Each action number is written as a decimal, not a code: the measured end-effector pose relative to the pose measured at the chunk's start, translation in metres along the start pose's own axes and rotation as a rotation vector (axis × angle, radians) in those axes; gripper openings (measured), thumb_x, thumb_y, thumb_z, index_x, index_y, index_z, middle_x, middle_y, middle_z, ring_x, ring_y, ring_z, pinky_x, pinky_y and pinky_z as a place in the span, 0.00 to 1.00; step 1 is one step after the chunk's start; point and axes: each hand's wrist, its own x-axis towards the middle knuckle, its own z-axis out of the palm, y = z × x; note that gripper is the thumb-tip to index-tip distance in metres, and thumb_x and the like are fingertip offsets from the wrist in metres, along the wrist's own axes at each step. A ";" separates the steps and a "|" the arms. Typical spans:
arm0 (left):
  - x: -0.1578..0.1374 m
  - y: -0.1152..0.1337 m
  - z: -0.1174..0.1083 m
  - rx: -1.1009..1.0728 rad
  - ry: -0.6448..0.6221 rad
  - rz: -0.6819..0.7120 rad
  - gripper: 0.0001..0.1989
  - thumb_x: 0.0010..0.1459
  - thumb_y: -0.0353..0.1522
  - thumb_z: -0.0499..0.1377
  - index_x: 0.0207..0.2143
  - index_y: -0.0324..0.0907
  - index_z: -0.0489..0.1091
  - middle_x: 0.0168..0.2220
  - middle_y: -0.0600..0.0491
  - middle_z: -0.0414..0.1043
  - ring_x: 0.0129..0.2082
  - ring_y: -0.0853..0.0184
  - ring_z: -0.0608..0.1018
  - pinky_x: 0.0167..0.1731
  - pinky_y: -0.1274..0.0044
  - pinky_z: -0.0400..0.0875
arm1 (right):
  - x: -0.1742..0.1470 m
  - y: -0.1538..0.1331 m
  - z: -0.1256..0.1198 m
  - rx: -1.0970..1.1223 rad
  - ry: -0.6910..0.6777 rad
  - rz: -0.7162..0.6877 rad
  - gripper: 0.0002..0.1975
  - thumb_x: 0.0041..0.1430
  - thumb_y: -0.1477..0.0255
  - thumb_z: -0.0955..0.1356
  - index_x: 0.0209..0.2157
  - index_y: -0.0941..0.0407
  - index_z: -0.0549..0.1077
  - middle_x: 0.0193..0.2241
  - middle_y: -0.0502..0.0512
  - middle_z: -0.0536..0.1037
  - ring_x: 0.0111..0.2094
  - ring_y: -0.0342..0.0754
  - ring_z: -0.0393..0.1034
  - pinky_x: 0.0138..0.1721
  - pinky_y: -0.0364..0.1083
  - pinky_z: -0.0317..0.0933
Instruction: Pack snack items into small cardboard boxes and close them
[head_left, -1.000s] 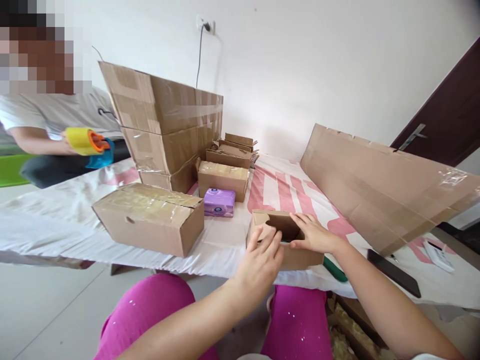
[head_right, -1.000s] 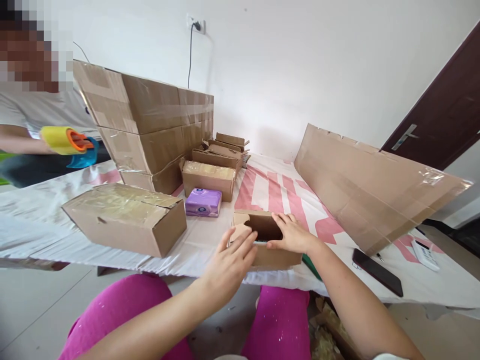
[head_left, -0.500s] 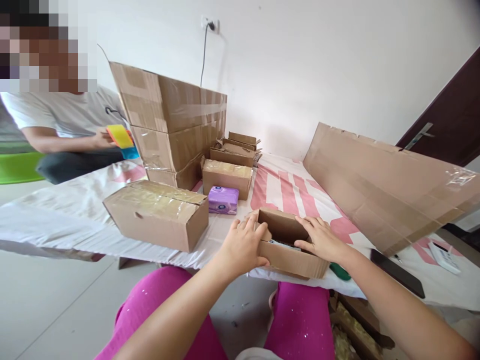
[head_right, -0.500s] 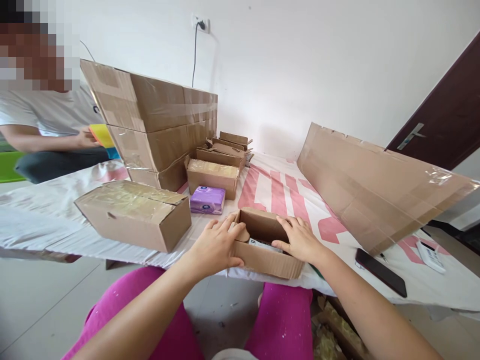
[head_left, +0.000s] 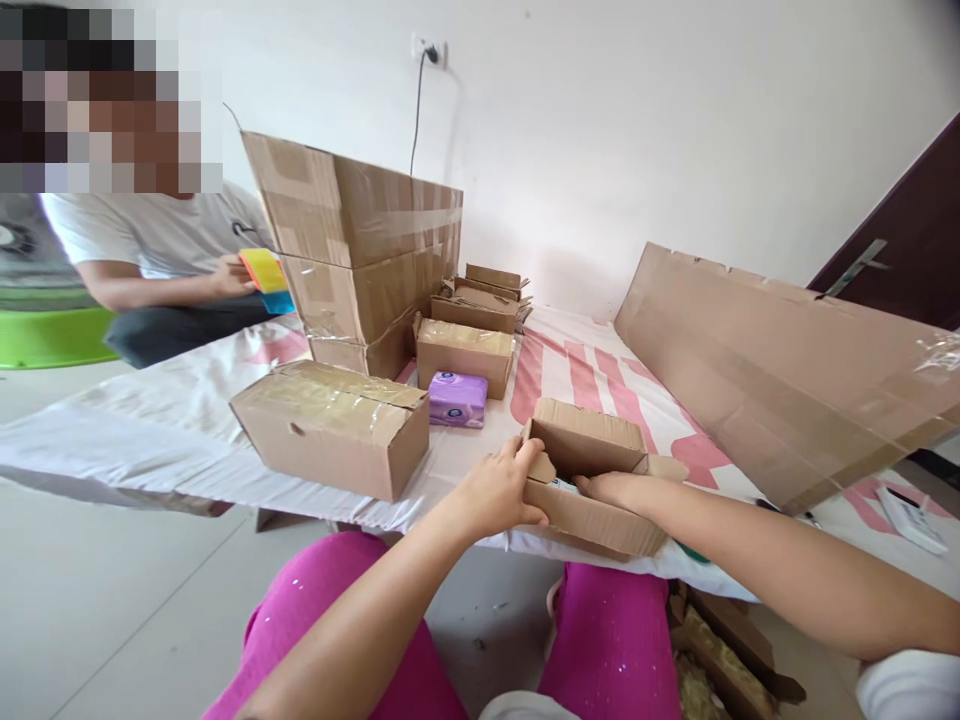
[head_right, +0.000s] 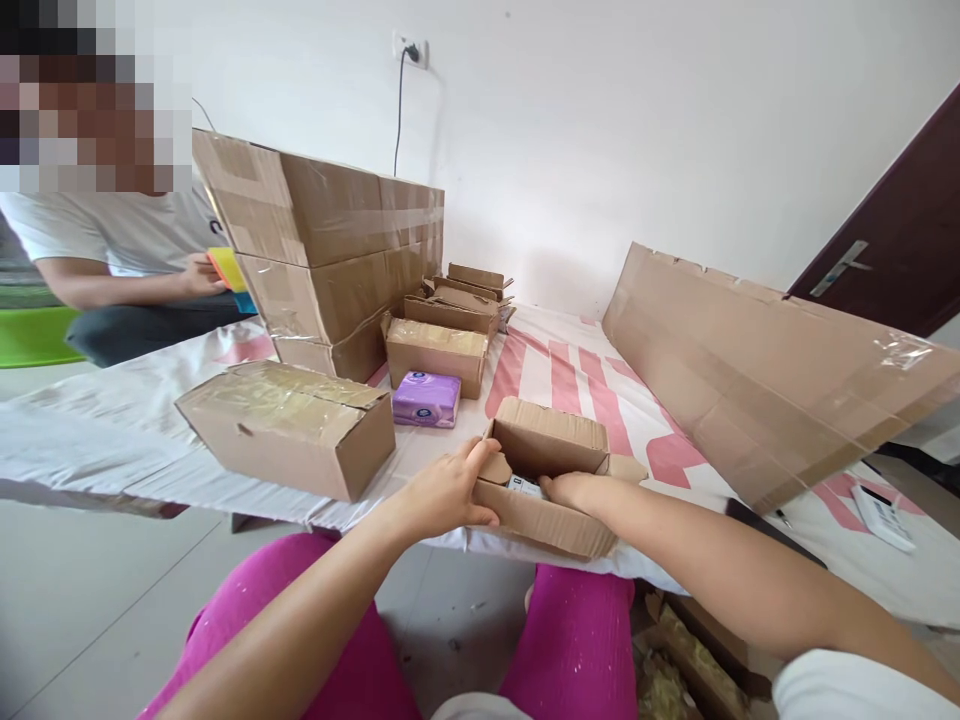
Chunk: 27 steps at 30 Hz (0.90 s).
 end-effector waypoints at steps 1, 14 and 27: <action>0.000 -0.001 0.002 0.005 0.040 0.027 0.46 0.40 0.40 0.71 0.60 0.44 0.54 0.63 0.37 0.54 0.61 0.47 0.65 0.54 0.61 0.65 | 0.002 -0.001 0.003 -0.016 -0.065 0.025 0.20 0.59 0.59 0.63 0.31 0.59 0.79 0.27 0.63 0.81 0.32 0.57 0.76 0.35 0.55 0.66; -0.002 -0.006 -0.008 0.152 0.110 0.280 0.07 0.52 0.35 0.65 0.34 0.44 0.73 0.43 0.49 0.71 0.49 0.57 0.71 0.61 0.48 0.39 | -0.022 -0.022 -0.086 -0.035 0.069 -0.156 0.27 0.49 0.64 0.69 0.52 0.54 0.70 0.45 0.59 0.78 0.42 0.57 0.73 0.42 0.50 0.63; -0.023 -0.059 -0.043 0.413 0.354 -0.126 0.19 0.51 0.18 0.49 0.39 0.41 0.73 0.56 0.42 0.67 0.64 0.49 0.59 0.60 0.45 0.37 | -0.061 0.040 -0.052 0.903 0.534 0.180 0.25 0.54 0.54 0.68 0.49 0.55 0.67 0.44 0.56 0.76 0.43 0.52 0.72 0.41 0.51 0.68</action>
